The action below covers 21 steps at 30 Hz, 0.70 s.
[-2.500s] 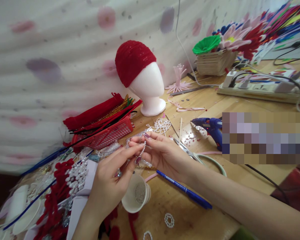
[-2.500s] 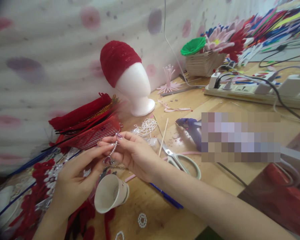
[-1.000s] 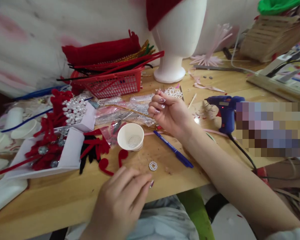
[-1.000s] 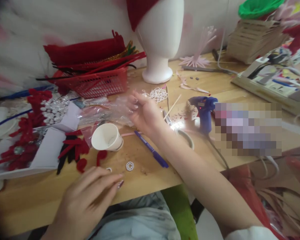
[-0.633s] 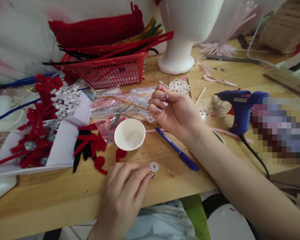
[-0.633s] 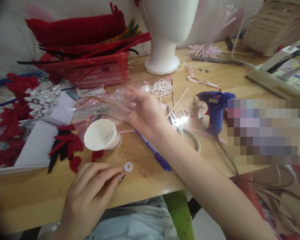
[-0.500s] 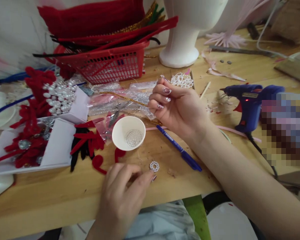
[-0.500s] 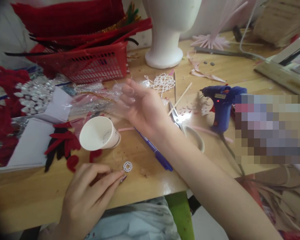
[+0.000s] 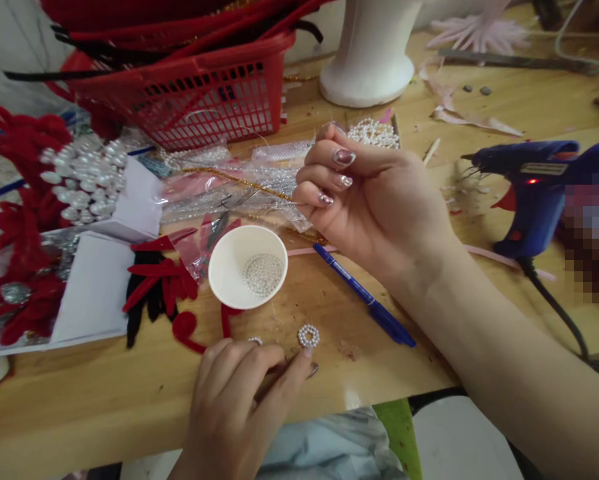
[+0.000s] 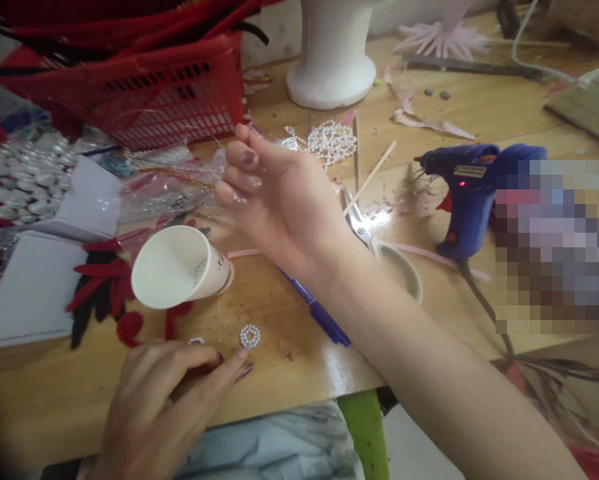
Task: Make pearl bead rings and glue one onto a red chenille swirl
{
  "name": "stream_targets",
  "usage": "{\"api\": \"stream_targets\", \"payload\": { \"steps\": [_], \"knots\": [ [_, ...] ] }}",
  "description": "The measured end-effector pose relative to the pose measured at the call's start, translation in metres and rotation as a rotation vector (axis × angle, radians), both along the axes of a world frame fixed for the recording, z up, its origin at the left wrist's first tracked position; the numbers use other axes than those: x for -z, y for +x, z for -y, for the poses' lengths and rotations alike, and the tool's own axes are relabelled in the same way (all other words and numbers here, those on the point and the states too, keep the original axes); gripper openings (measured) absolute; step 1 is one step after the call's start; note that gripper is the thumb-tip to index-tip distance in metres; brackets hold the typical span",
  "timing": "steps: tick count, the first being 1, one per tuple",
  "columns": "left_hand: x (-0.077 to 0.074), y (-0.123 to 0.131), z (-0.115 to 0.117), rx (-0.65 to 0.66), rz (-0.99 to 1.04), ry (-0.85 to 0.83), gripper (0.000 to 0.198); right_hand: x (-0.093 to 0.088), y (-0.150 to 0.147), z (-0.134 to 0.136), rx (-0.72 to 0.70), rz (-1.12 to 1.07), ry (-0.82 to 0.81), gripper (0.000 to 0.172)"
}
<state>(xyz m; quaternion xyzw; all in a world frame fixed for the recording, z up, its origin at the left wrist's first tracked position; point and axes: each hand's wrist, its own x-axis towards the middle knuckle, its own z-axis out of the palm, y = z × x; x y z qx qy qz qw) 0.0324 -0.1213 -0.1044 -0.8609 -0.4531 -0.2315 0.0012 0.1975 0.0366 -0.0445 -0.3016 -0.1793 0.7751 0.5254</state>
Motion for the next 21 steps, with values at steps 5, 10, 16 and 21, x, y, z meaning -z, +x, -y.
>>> {"api": "stream_targets", "payload": {
  "steps": [5, 10, 16, 21],
  "knots": [
    [-0.0029, -0.0027, 0.0016, 0.01, -0.012, -0.033, 0.023, -0.0013, -0.0001, 0.0014, -0.017, -0.004, 0.035, 0.05],
    [-0.0038, -0.0024, 0.0008, 0.001, -0.011, -0.061, 0.023, -0.0027, 0.0002, 0.0028, -0.03, 0.15, 0.069, 0.052],
    [-0.0056, -0.0031, 0.0017, 0.003, -0.004, -0.072, 0.023, -0.0042, 0.0003, 0.0027, -0.043, 0.155, 0.09, 0.056],
    [-0.0054, -0.0007, 0.0013, -0.038, -0.007, -0.082, 0.023, -0.0041, -0.0001, 0.0029, -0.032, 0.158, 0.057, 0.059]
  ]
}}
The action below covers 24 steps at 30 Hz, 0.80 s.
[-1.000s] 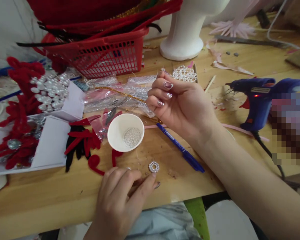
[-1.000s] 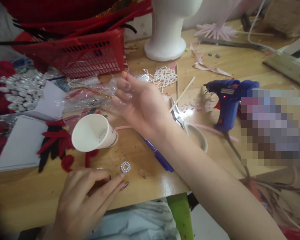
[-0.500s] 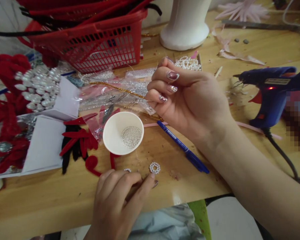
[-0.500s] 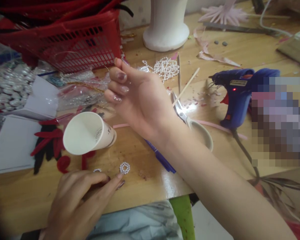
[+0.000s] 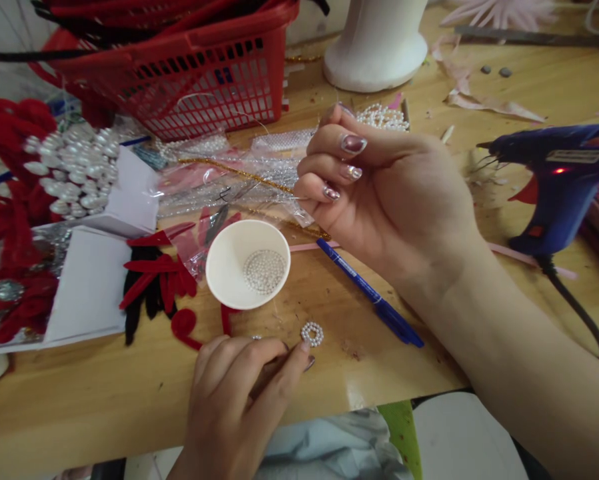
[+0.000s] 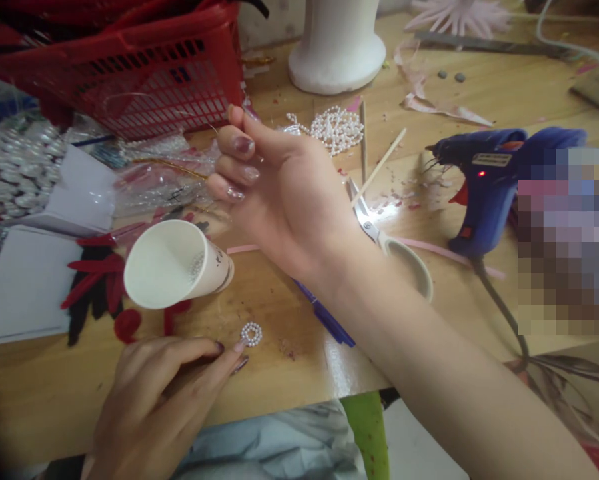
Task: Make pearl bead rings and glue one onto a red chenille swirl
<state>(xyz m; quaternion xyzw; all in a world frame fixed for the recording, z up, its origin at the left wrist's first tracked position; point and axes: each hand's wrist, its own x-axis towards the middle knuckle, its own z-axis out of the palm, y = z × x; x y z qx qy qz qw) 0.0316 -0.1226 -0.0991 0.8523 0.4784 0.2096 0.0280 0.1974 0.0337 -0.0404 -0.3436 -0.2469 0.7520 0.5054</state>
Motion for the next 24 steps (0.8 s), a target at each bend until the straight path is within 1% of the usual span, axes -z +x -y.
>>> {"api": "stream_targets", "payload": {
  "steps": [4, 8, 11, 14, 17, 21, 24],
  "knots": [
    [0.0018, 0.0016, 0.0005, -0.059, 0.009, -0.008, 0.024, -0.0003, -0.0001, 0.0005, 0.006, 0.004, -0.006, 0.056],
    [0.0022, -0.0003, -0.0003, -0.02, 0.004, 0.015, 0.022, -0.001, -0.0002, -0.0001, -0.01, 0.009, 0.03, 0.059],
    [0.0012, -0.0006, -0.0021, -0.014, 0.031, 0.005, 0.027, -0.0013, -0.0003, -0.001, -0.022, 0.026, 0.046, 0.061],
    [0.0005, 0.001, -0.0042, -0.017, 0.045, 0.0, 0.031, -0.0011, -0.0004, -0.0016, -0.004, 0.017, 0.016, 0.063],
    [0.0012, 0.0014, -0.0052, -0.017, 0.046, 0.01, 0.03, -0.0005, -0.0003, -0.0014, 0.017, -0.019, -0.018, 0.063],
    [0.0032, -0.0021, -0.0037, -0.003, 0.019, 0.005, 0.03, -0.0006, 0.0002, -0.001, -0.026, -0.094, -0.014, 0.061],
    [0.0037, -0.0044, -0.0024, 0.002, 0.014, 0.0, 0.03, -0.0018, 0.0006, -0.0011, -0.039, -0.089, -0.042, 0.062]
  ]
}}
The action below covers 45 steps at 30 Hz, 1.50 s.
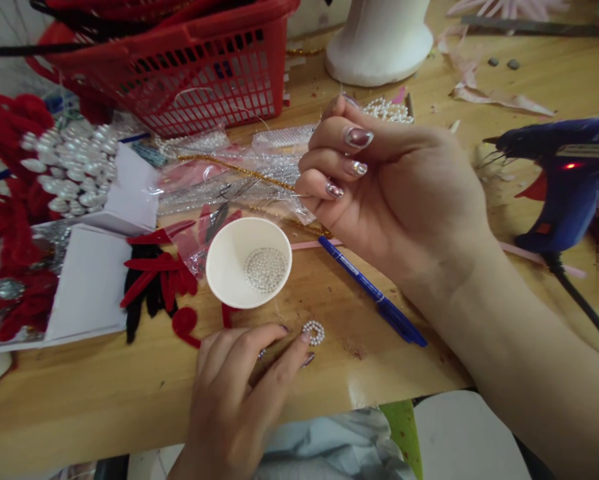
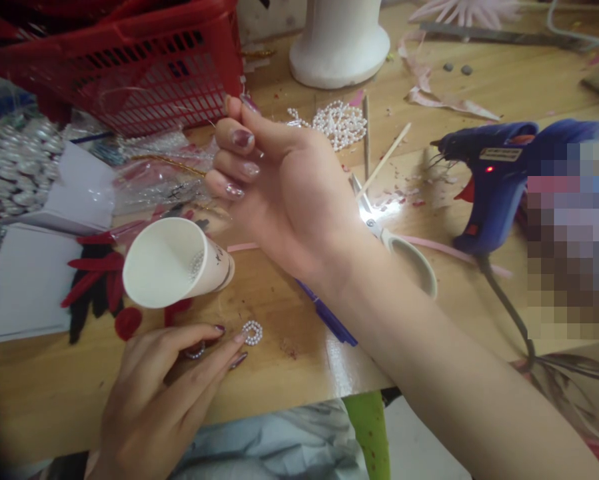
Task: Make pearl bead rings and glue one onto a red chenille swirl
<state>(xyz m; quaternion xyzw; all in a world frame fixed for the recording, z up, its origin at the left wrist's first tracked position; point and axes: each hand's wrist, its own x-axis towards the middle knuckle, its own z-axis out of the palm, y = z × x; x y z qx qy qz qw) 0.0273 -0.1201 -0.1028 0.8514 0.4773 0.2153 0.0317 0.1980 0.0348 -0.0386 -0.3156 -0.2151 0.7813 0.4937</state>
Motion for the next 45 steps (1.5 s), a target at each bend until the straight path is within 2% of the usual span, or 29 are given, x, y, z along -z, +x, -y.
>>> {"api": "stream_targets", "payload": {
  "steps": [5, 18, 23, 31, 40, 45],
  "knots": [
    [-0.0011, 0.0006, -0.0006, -0.003, 0.019, -0.005, 0.033, -0.0012, 0.0002, -0.0002, 0.04, 0.037, -0.051, 0.065],
    [0.0025, 0.0007, -0.0024, 0.03, -0.034, -0.01, 0.034, -0.0021, 0.0013, 0.0018, -0.002, -0.065, -0.018, 0.064],
    [0.0013, 0.0005, -0.003, 0.02, -0.05, -0.007, 0.033, -0.0025, 0.0013, 0.0018, 0.004, -0.034, -0.007, 0.057],
    [-0.0003, 0.0025, -0.0038, 0.008, -0.042, 0.006, 0.031, -0.0028, 0.0018, 0.0022, -0.007, -0.098, 0.0, 0.06],
    [-0.0013, 0.0025, -0.0058, 0.03, -0.071, 0.014, 0.031, -0.0032, 0.0014, 0.0017, -0.002, -0.049, -0.002, 0.065],
    [-0.0015, 0.0023, -0.0049, 0.033, -0.073, 0.013, 0.032, -0.0042, 0.001, 0.0016, 0.009, -0.016, -0.006, 0.061]
  ]
}}
